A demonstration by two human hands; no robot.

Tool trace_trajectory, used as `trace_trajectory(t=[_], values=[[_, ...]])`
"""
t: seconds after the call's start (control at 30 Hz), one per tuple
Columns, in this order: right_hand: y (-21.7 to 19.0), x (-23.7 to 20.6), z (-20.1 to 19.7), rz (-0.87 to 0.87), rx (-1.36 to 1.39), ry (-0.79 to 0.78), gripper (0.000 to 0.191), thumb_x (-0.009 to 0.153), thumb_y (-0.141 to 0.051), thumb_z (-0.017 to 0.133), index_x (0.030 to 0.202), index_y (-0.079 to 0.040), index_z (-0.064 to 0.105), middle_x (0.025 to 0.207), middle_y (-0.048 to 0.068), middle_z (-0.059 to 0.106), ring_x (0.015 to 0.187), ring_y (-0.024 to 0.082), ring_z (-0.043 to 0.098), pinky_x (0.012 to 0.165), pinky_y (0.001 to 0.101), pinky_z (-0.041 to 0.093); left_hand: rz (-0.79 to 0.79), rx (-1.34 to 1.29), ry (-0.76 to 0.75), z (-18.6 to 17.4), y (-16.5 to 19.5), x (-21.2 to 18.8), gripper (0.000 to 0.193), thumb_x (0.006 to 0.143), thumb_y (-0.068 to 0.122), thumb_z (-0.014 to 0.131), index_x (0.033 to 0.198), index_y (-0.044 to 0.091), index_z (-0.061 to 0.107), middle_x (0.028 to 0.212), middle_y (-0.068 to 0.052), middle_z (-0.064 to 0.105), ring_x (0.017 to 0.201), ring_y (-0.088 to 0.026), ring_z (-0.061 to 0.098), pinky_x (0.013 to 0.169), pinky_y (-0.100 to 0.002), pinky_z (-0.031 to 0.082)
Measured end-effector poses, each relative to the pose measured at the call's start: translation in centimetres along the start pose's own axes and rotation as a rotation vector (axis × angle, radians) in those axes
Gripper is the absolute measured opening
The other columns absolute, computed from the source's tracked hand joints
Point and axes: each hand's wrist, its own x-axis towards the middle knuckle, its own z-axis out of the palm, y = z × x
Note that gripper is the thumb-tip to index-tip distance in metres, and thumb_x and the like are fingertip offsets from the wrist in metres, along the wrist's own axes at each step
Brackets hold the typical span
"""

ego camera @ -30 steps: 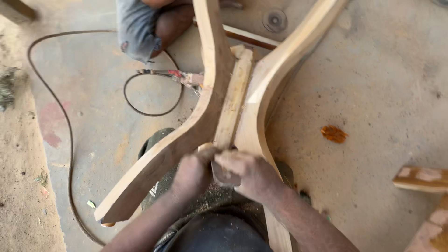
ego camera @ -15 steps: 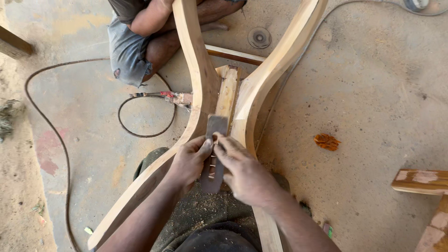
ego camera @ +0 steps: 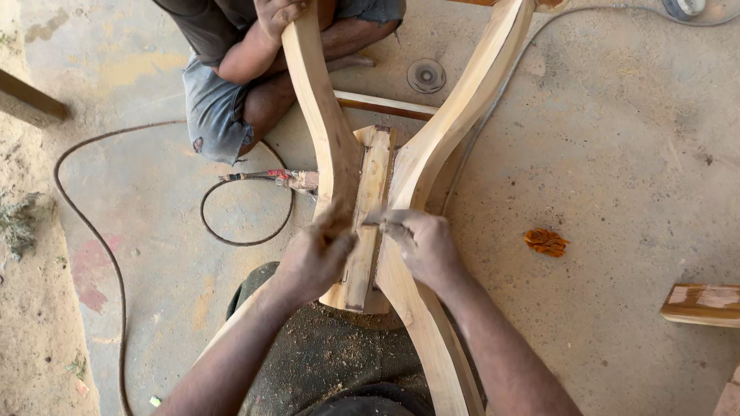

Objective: The person uses a hand plane to smooth and shape a curved wooden furniture leg. They repeatedly draw the plane along the wood's surface, remove shavings, and apply a dark liquid finish with a brush to the same area.

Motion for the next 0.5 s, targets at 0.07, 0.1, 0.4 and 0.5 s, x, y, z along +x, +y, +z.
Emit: trace_trajectory(t=[0.07, 0.1, 0.4, 0.5], values=[[-0.2, 1.4, -0.5, -0.002, -0.111, -0.077, 0.014, 0.099, -0.018, 0.068, 0.104, -0.007, 0.075, 0.09, 0.009, 0.079, 0.064, 0.019, 0.072, 0.055, 0.0359, 0.061, 0.643, 0.634, 0.076, -0.3, 1.7, 0.7, 0.057, 0.094, 0.033, 0.069, 0.133, -0.008, 0.06, 0.123, -0.026, 0.068, 0.095, -0.028, 0.069, 0.077, -0.044, 0.061], [-0.2, 2.0, -0.7, -0.004, -0.165, -0.119, 0.015, 0.1, -0.02, 0.068, 0.103, -0.006, 0.075, 0.087, 0.01, 0.078, 0.063, 0.019, 0.07, 0.056, 0.038, 0.06, 0.314, 0.625, 0.006, -0.3, 2.6, 1.4, 0.05, 0.093, 0.035, 0.068, 0.128, 0.0, 0.064, 0.114, -0.019, 0.072, 0.09, -0.023, 0.071, 0.076, -0.041, 0.062], [2.4, 6.6, 0.2, -0.298, -0.01, 0.776, 0.031, 0.113, -0.02, 0.052, 0.132, 0.003, 0.059, 0.119, 0.019, 0.069, 0.106, 0.027, 0.069, 0.092, 0.0402, 0.062, -0.186, 0.611, -0.035, -0.3, 3.5, 10.9, 0.028, 0.098, 0.036, 0.065, 0.11, 0.014, 0.079, 0.084, -0.008, 0.079, 0.065, -0.018, 0.075, 0.065, -0.039, 0.065], [3.3, 9.0, 2.6, 0.148, 0.284, 0.765, 0.065, 0.102, -0.031, 0.058, 0.146, 0.009, 0.03, 0.125, 0.024, 0.055, 0.1, 0.03, 0.067, 0.083, 0.0419, 0.062, 0.017, 0.53, 0.334, 0.3, 1.9, 15.4, 0.031, 0.098, 0.037, 0.067, 0.104, 0.01, 0.081, 0.083, -0.014, 0.079, 0.068, -0.024, 0.075, 0.067, -0.042, 0.062]])
